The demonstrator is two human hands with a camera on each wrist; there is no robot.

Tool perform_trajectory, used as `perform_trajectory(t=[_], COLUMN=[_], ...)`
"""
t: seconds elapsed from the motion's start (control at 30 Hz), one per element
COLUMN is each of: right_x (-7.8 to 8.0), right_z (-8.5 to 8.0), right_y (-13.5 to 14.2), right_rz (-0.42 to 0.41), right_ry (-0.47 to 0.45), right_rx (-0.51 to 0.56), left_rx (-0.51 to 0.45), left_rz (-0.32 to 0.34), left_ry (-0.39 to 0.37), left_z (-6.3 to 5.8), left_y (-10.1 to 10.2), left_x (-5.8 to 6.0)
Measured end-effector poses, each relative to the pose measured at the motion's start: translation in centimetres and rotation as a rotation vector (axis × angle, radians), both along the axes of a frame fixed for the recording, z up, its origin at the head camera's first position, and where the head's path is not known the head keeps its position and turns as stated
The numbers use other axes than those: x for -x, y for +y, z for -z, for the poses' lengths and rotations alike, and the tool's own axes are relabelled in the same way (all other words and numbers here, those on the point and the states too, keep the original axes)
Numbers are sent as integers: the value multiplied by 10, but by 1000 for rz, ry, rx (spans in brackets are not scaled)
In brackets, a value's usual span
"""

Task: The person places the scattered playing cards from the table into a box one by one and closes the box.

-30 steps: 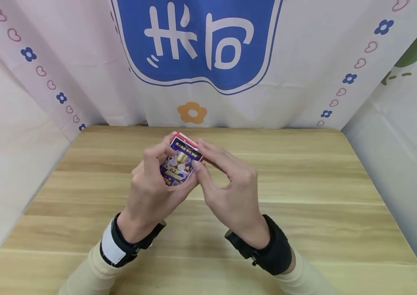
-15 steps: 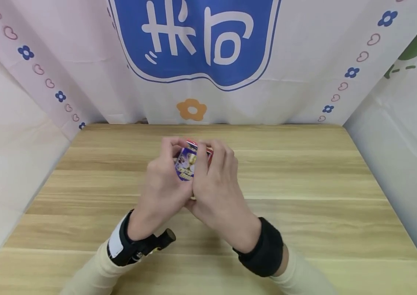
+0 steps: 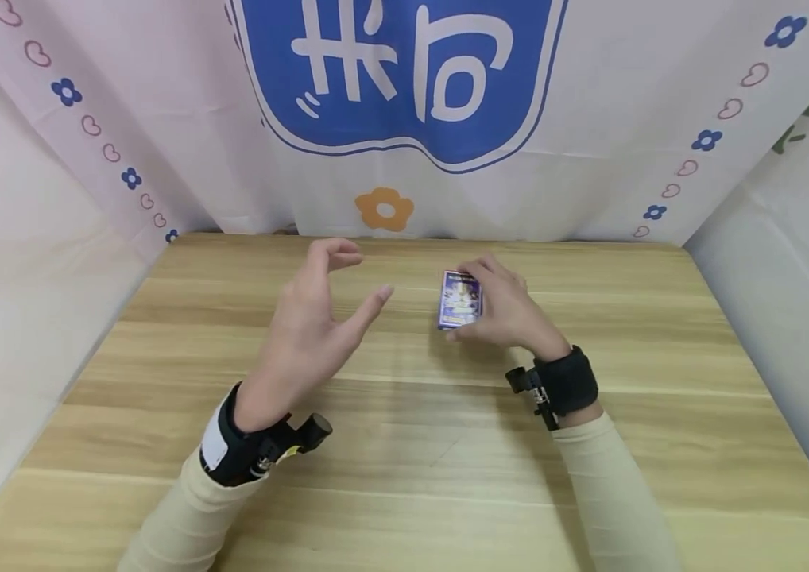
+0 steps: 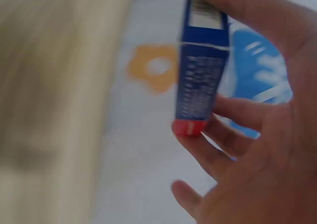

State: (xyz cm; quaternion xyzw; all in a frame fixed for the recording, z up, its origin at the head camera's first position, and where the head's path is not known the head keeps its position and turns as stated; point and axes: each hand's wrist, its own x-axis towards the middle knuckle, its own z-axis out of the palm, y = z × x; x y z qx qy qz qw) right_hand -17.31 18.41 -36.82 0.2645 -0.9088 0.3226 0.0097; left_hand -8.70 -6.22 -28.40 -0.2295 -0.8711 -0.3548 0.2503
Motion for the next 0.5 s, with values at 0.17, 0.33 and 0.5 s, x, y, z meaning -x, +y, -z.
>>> perform_trajectory(t=[0.17,0.33,0.5], right_x=[13,15,20], right_z=[29,44,31], right_y=[10,13,25], right_rz=[-33,-71,-4], right_ry=[-177,-261,-290], right_rx=[-69,-79,-114], left_rx=[44,125,223], left_rz=[-19,18,97], left_ry=[-39,-94,-44], left_z=[-3,-2,1], left_y=[-3,-3,-7], left_x=[3,5,14])
